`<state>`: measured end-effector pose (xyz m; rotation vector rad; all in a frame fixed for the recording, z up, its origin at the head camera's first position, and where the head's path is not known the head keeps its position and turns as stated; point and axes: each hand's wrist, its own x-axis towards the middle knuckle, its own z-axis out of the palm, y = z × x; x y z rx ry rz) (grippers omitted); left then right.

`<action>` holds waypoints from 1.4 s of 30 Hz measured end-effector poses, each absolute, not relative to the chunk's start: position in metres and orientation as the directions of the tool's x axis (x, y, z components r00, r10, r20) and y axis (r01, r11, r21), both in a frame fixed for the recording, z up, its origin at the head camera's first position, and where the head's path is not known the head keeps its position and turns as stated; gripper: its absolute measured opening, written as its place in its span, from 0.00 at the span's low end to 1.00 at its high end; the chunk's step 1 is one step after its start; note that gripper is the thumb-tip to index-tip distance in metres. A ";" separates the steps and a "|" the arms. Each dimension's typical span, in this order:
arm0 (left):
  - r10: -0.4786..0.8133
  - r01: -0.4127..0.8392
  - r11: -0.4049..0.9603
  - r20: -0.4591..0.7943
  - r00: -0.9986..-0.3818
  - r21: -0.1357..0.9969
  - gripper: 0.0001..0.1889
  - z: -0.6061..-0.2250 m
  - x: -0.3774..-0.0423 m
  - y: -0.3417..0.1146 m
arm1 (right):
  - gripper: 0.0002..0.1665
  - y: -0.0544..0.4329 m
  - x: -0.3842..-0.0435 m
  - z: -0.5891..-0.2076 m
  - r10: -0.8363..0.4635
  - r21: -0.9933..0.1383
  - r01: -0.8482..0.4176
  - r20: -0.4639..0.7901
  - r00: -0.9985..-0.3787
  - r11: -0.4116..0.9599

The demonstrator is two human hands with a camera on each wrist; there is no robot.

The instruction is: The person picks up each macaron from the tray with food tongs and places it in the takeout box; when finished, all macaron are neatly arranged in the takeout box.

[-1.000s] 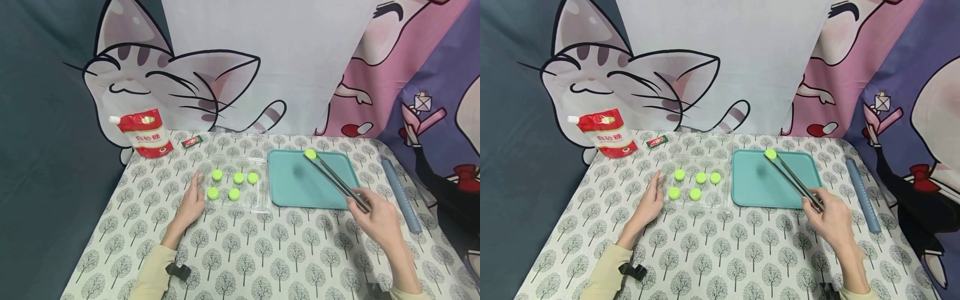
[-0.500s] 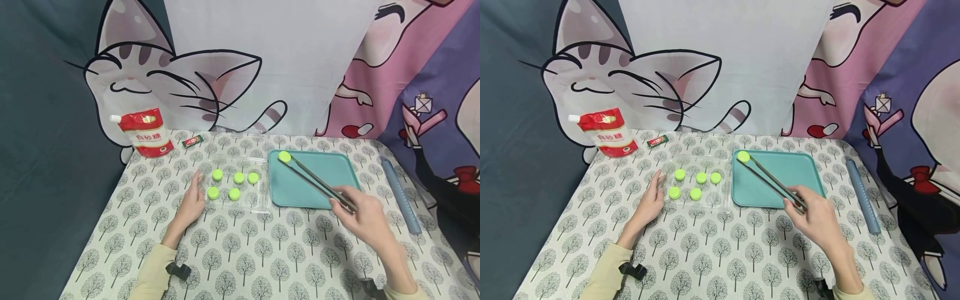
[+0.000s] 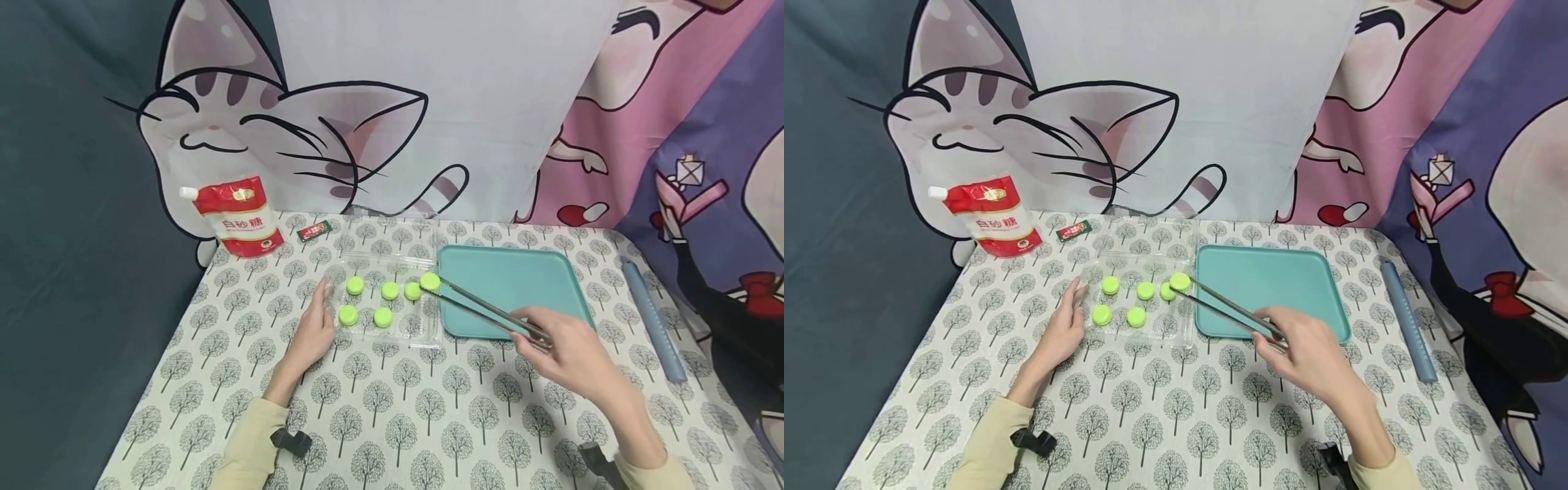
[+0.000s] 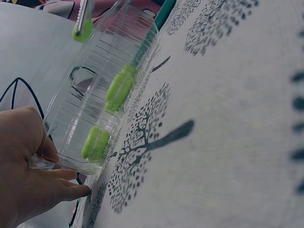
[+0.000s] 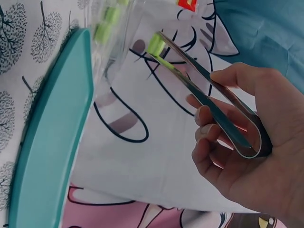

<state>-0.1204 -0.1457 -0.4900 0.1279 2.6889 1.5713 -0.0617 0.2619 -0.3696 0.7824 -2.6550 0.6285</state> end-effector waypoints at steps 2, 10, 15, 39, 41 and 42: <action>0.080 0.056 0.491 0.019 -0.997 0.869 0.37 -0.490 -0.121 -0.146 | 0.16 0.259 -0.065 -0.369 -0.465 -0.312 -0.577 0.366 -0.806 0.755; 0.084 0.055 0.487 0.016 -0.996 0.872 0.37 -0.488 -0.122 -0.145 | 0.11 0.244 -0.077 -0.360 -0.561 -0.260 -0.605 0.229 -0.795 0.752; 0.087 0.060 0.486 0.020 -0.996 0.872 0.37 -0.489 -0.123 -0.144 | 0.10 0.234 -0.084 -0.352 -0.605 -0.276 -0.615 0.131 -0.785 0.738; 0.098 0.067 0.480 0.023 -0.995 0.875 0.36 -0.487 -0.121 -0.145 | 0.10 0.207 -0.085 -0.323 -0.584 -0.170 -0.571 -0.037 -0.811 0.803; 0.098 0.065 0.479 0.021 -0.995 0.875 0.36 -0.488 -0.121 -0.146 | 0.10 0.211 -0.083 -0.322 -0.582 -0.191 -0.568 -0.019 -0.813 0.800; 0.095 0.062 0.479 0.019 -0.995 0.876 0.36 -0.489 -0.120 -0.146 | 0.10 0.214 -0.082 -0.322 -0.581 -0.203 -0.568 -0.006 -0.814 0.798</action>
